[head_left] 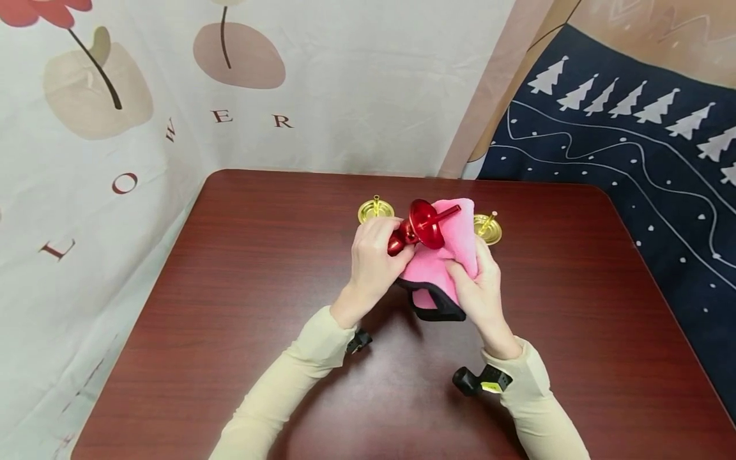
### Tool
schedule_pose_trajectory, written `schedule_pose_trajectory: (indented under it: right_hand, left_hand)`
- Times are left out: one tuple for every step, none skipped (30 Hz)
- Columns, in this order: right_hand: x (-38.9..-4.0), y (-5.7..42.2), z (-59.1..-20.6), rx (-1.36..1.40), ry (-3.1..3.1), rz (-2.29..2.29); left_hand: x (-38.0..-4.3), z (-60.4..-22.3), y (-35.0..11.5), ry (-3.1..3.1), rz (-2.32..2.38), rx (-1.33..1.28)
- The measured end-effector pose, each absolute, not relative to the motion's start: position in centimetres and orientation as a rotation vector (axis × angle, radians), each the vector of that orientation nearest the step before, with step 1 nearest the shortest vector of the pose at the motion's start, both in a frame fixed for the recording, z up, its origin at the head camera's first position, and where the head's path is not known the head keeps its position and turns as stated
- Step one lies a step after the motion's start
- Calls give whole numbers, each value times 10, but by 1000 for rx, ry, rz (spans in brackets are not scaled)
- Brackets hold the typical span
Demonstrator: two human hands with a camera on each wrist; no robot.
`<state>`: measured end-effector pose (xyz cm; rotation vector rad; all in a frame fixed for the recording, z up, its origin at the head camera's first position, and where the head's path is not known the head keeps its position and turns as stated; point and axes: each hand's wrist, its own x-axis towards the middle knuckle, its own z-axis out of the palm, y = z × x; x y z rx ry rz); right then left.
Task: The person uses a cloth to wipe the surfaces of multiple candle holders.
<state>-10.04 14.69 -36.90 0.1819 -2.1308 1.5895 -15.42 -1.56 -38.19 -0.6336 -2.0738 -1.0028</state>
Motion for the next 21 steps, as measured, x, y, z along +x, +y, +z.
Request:
schedule_pose_trajectory:
  right_hand:
    - [-101,149,-368,169,-2127,1603]
    - [-101,152,-366,160,-2128,1602]
    - [-101,155,-365,150,-2133,1589]
    - [-101,159,-364,147,-2137,1569]
    - [-102,161,-362,147,-2142,1550]
    - [-102,164,-361,150,-2148,1526]
    - [-103,166,-360,157,-2152,1503]
    - [-103,168,-359,159,-2157,1467]
    - [-104,170,-358,168,-2161,1425]
    - [-104,171,-357,182,-2162,1380]
    - [-105,171,-357,197,-2165,1326]
    - [-105,171,-357,214,-2171,1262]
    - [-105,170,-357,232,-2172,1206]
    - [-106,168,-357,247,-2173,1142]
    - [-106,167,-358,262,-2173,1078]
    - [-106,165,-359,274,-2172,1016]
    - [-106,164,-360,283,-2171,963]
    - [-106,162,-361,288,-2171,912]
    - [-105,161,-362,292,-2172,871]
    - [-104,160,-362,295,-2174,828]
    - [-103,159,-362,304,-2180,792]
  left_hand:
    - [-155,-382,-17,-2073,-1014,-639]
    - [-155,-382,-18,-2072,-1026,-643]
    - [-155,-382,-19,-2070,-1035,-650]
    - [-155,-383,-21,-2069,-1042,-656]
    - [-155,-383,-21,-2071,-1045,-662]
    - [-156,-383,-22,-2071,-1049,-667]
    - [-155,-383,-22,-2070,-1053,-674]
    - [-155,-383,-23,-2071,-1053,-676]
    - [-155,-383,-23,-2070,-1056,-679]
    - [-155,-382,-22,-2069,-1060,-680]
    - [-155,-382,-22,-2067,-1064,-680]
    - [-154,-381,-21,-2063,-1069,-681]
    - [-154,-381,-21,-2059,-1073,-681]
    - [-154,-380,-20,-2057,-1078,-681]
    - [-153,-379,-19,-2054,-1082,-681]
    - [-153,-379,-18,-2054,-1083,-680]
    - [-153,-378,-18,-2053,-1083,-678]
    - [-153,-378,-17,-2052,-1079,-676]
    - [-153,-378,-17,-2053,-1070,-671]
    - [-153,-378,-16,-2052,-1055,-664]
    - [-154,-378,-16,-2051,-1036,-657]
